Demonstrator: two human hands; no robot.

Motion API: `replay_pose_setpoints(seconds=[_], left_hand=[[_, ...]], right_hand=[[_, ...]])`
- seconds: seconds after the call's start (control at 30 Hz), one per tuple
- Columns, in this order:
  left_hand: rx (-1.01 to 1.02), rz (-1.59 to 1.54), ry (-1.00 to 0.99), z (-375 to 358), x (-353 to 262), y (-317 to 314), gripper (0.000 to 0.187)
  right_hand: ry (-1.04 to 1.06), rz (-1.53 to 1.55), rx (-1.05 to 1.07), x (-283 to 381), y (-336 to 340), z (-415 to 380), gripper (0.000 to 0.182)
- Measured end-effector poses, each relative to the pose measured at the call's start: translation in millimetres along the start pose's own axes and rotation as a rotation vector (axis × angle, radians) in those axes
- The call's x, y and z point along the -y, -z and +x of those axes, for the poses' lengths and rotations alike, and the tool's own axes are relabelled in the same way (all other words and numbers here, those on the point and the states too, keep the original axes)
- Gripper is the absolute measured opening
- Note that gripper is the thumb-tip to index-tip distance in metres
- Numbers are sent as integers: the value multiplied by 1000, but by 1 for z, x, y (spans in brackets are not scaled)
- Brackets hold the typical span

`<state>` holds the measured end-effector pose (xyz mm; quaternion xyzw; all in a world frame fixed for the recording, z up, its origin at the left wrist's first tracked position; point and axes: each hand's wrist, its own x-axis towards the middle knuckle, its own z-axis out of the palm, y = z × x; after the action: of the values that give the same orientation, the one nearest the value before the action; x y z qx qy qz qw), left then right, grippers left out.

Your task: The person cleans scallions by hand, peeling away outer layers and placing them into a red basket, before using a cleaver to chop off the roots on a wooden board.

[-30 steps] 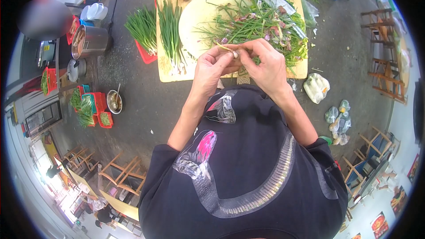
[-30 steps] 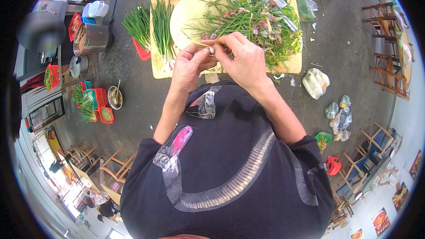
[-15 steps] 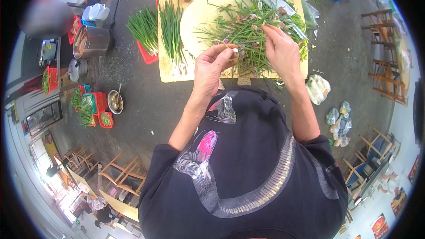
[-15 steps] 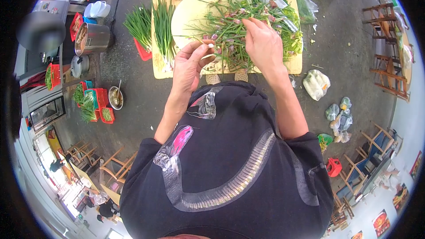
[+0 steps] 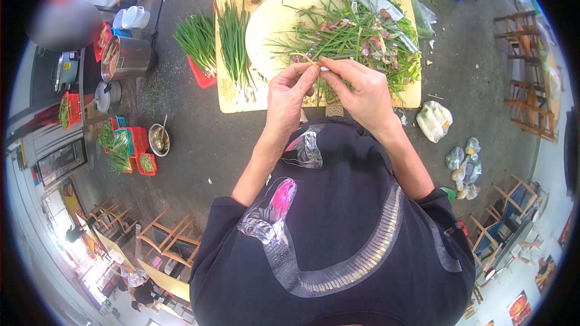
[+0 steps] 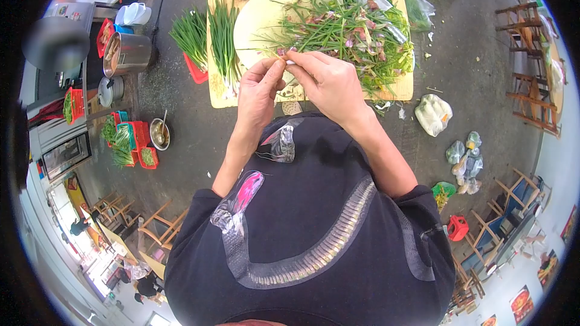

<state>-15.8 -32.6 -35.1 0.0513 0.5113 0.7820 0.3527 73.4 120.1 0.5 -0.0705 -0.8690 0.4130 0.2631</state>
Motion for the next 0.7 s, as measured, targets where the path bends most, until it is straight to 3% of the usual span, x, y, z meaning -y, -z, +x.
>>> replay_pose_setpoints(seconds=[0.27,0.57,0.7], left_hand=[[-46,107,-91,-2,-2,-4,19],[-36,-84,-101,6,-21,-2,33],[-30,-57,-96,8,-20,7,25]], right_hand=[[-33,-19,-11,6,-3,0,18],[-134,128,69,5,0,-1,21],[-131,125,120,5,0,-2,22]])
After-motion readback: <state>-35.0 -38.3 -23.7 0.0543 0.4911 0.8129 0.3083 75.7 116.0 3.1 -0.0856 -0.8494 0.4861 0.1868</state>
